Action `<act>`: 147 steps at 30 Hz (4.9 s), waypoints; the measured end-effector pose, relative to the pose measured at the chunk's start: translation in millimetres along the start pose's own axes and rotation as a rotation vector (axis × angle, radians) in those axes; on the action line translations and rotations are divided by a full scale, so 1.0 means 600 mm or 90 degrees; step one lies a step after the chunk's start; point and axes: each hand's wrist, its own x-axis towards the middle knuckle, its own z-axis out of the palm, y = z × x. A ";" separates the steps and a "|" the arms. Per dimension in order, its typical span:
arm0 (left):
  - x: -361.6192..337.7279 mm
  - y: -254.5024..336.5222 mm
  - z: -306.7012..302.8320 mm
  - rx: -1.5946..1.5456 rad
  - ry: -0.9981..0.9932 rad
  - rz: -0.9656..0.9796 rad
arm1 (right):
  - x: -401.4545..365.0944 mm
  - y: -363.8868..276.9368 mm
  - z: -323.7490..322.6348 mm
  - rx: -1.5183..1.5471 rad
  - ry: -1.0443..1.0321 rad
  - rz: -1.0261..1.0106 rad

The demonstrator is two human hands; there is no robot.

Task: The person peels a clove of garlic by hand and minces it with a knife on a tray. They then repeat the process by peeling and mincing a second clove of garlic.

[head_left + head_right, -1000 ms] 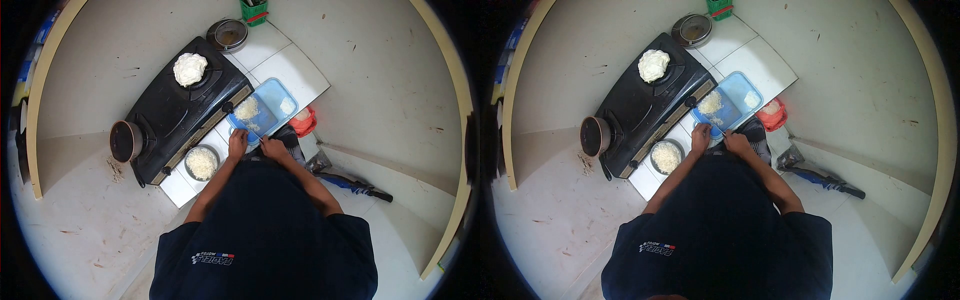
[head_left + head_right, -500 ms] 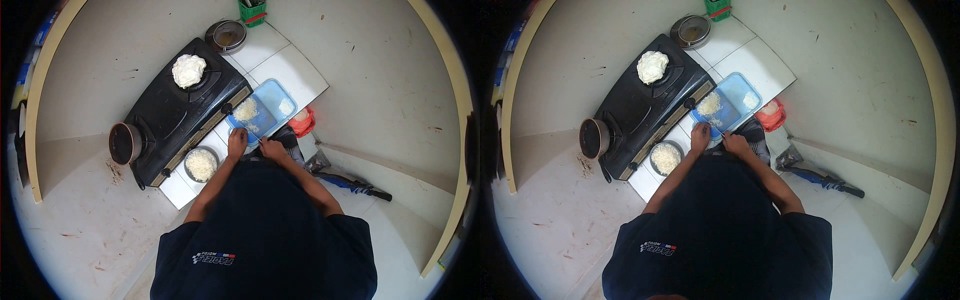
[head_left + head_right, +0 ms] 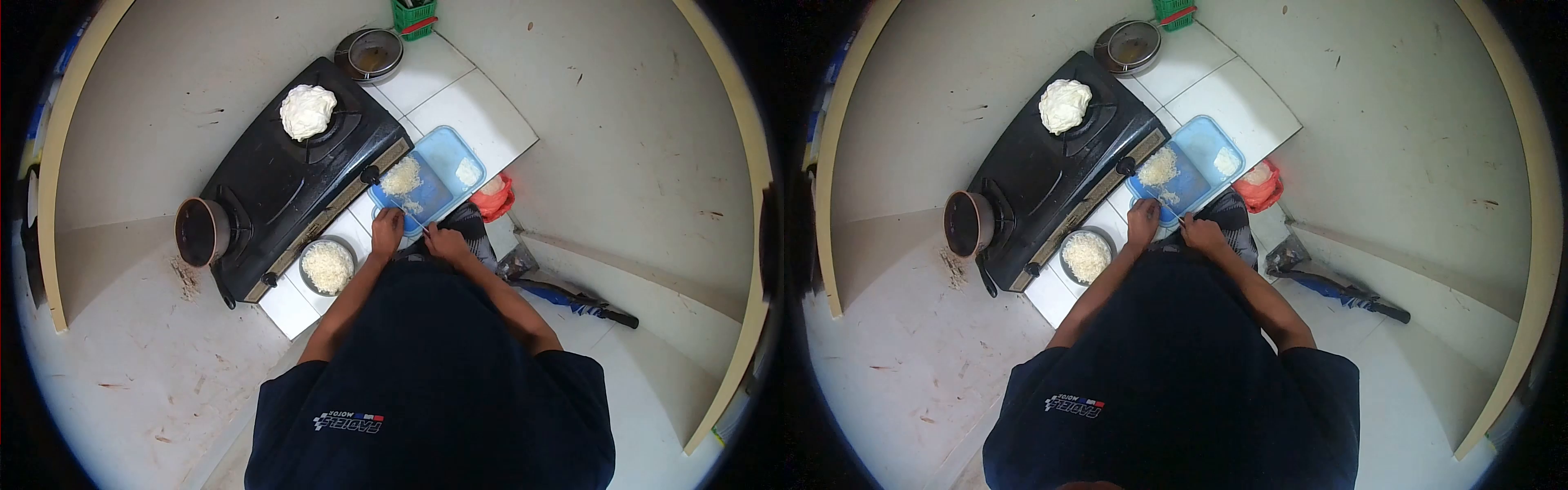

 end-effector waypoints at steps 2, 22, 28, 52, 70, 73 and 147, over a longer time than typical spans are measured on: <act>0.000 -0.001 0.001 0.023 0.001 0.004 | -0.003 0.001 -0.002 -0.012 0.001 -0.011; -0.004 0.007 -0.002 -0.016 0.008 0.008 | 0.010 -0.016 -0.001 0.032 -0.001 0.021; -0.002 0.010 -0.004 0.004 -0.015 -0.023 | 0.017 -0.017 0.012 0.043 -0.023 0.029; -0.006 0.002 -0.004 0.019 -0.019 0.049 | 0.016 -0.020 0.012 0.038 -0.024 0.032; -0.008 0.009 -0.011 0.037 -0.023 0.076 | 0.014 -0.032 -0.010 0.056 -0.048 0.041; -0.008 0.008 -0.012 0.051 -0.031 0.072 | 0.013 -0.032 -0.005 0.054 -0.056 0.041; 0.070 0.080 -0.091 -0.001 -0.229 -0.145 | 0.111 0.136 -0.350 0.075 -0.036 0.006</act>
